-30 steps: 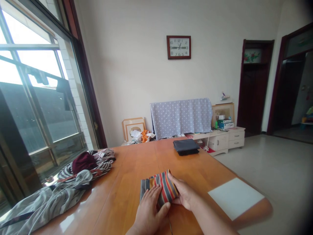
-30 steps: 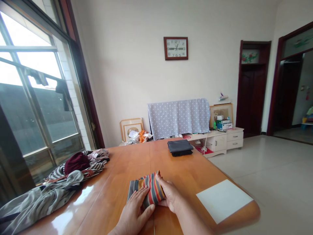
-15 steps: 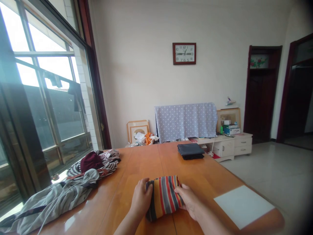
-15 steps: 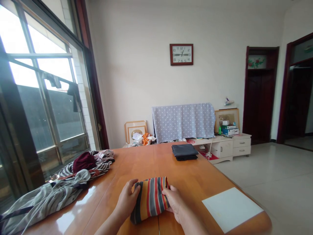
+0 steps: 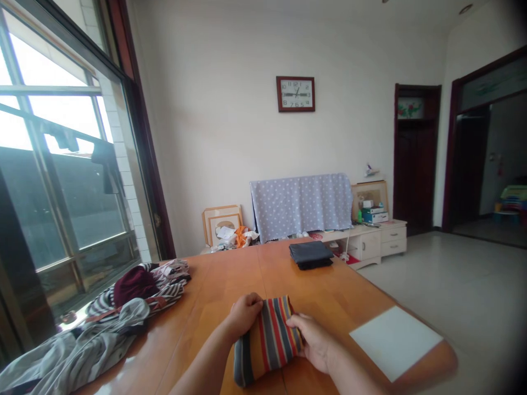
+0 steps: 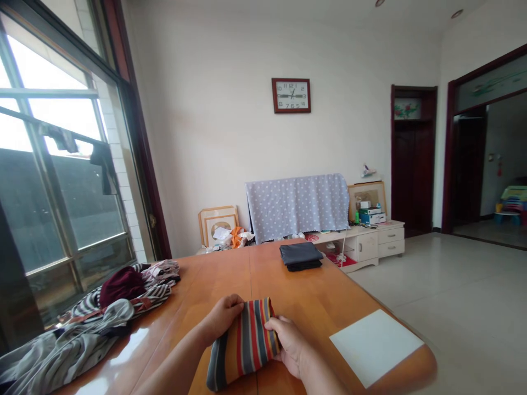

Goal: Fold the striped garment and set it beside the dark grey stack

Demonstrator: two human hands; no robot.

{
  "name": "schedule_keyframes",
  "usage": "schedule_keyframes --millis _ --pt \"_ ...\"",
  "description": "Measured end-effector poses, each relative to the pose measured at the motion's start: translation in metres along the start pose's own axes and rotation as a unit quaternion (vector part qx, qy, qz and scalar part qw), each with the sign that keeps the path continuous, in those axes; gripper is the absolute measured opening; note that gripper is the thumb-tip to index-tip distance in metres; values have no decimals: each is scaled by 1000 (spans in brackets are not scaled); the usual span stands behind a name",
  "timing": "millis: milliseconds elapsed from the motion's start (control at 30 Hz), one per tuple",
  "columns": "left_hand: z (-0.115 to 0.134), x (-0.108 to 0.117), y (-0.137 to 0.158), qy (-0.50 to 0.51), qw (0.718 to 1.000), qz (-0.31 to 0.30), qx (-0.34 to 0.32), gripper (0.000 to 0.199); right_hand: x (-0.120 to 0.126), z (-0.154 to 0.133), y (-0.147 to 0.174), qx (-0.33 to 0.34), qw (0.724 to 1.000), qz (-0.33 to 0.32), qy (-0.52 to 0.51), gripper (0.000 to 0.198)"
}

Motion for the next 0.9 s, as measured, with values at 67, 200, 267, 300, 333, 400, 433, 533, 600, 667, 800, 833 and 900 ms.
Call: schedule_keyframes --millis 67,200,267,300,333,400,433,533,600,667,800,833,900 --pt "0 -2 -2 14 1000 -7 -5 29 2 0 -1 -3 1000 -9 -17 19" --pt "-1 -12 -7 14 1000 -26 -5 26 5 2 -3 3 1000 -11 -16 20" --pt "-4 -18 -9 -10 999 -32 2 21 6 2 -4 6 1000 -8 -11 22" --pt "-6 -21 -9 -27 999 -34 8 19 5 2 -4 5 1000 -5 -9 22" --pt "-8 -22 -10 -45 998 -36 14 17 5 2 -4 5 1000 -1 -7 22" --pt "-12 -24 -10 -81 996 -35 26 15 4 2 -3 4 1000 5 -2 22" --pt "-13 -24 -9 -98 994 -33 29 15 3 2 -2 3 1000 8 0 23" --pt "-15 -24 -6 -138 990 -25 29 18 2 1 0 3 1000 10 16 26" --pt "-14 -25 -3 -157 987 -22 26 22 4 -2 0 24 997 29 66 32" --pt "-13 -26 -1 -171 985 -21 24 25 11 -12 2 94 976 104 165 40" --pt "-10 -29 -2 -193 981 -23 25 30 7 -41 16 303 851 245 352 45" --pt "-9 -30 -2 -197 980 -23 26 30 -1 -46 19 337 828 234 383 43" --pt "-7 -31 -3 -203 979 -22 28 32 -21 -50 20 370 800 183 435 40"
Point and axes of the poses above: each hand's wrist, its own y-axis away from the middle knuckle, its own x-axis out of the back of the hand, z = x × y, the point moved 4 cm from there along -y, towards the middle knuckle, and after that the axes turned 4 degrees about -x, right-handed, at the moved point
